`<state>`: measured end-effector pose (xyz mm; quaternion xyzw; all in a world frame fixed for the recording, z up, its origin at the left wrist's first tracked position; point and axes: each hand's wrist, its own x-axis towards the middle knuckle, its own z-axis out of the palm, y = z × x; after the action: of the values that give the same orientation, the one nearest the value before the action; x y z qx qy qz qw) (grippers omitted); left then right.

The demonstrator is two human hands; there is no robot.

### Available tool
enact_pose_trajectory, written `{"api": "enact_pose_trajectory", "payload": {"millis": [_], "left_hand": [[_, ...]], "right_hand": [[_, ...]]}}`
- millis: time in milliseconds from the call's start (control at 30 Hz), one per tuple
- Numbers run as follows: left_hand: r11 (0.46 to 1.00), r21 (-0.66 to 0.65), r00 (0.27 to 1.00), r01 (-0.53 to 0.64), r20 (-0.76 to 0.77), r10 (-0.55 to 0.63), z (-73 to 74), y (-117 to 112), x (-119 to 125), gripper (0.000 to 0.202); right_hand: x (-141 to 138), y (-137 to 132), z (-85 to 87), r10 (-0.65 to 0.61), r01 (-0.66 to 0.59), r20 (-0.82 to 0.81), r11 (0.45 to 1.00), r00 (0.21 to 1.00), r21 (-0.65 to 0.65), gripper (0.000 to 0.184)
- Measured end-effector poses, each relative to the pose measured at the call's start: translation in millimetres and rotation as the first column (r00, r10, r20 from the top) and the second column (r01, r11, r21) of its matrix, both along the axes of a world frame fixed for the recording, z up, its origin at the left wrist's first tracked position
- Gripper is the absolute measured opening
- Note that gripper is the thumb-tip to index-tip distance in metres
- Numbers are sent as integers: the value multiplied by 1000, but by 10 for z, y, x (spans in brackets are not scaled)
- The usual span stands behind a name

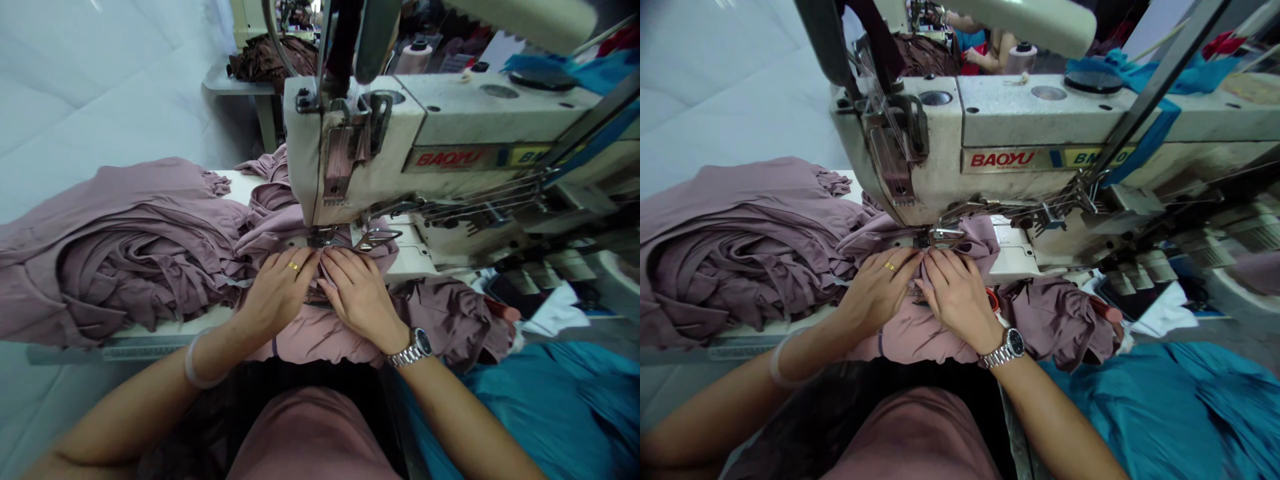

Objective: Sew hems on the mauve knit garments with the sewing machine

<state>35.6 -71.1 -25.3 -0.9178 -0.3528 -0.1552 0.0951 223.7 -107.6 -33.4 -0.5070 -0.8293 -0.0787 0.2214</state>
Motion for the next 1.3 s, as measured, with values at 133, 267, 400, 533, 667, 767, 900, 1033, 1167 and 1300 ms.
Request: {"api": "enact_pose_trajectory", "payload": {"millis": [133,267,400,533,667,767,900,1033,1167,1300], "left_hand": [[1000,6,1000,6,27,-6,10,17,17,40],[1000,-4,1000,13,18,-12,32,52,2,36],[994,17,993,112,22,-112,82,91,-69,31],[977,38,975,210,65,-212,108,108,-123,23],[976,45,972,214,94,-217,104,109,-106,20],[980,43,976,194,97,-197,95,119,-78,22],[986,32,978,163,125,-165,75,163,-53,23],[988,19,979,154,133,-155,56,229,-38,26],[988,17,978,151,140,-152,44,270,-29,26],[988,17,975,153,161,-154,37,280,-43,26]], "right_hand": [[-20,36,28,-22,22,-7,999,1000,-24,41],[1,64,16,-18,18,4,1000,1000,-16,41],[42,50,-25,49,-49,2,997,999,53,37],[36,29,-58,109,-95,-91,986,990,140,26],[-5,51,-32,99,-82,-122,987,988,135,23],[-16,80,5,78,-67,-102,992,992,104,25],[7,120,36,45,-41,-84,998,995,56,26],[42,176,52,10,-13,-124,1000,992,-26,28],[81,231,45,25,-37,-162,997,986,-71,31],[137,259,5,68,-80,-188,995,980,-53,29]]}}
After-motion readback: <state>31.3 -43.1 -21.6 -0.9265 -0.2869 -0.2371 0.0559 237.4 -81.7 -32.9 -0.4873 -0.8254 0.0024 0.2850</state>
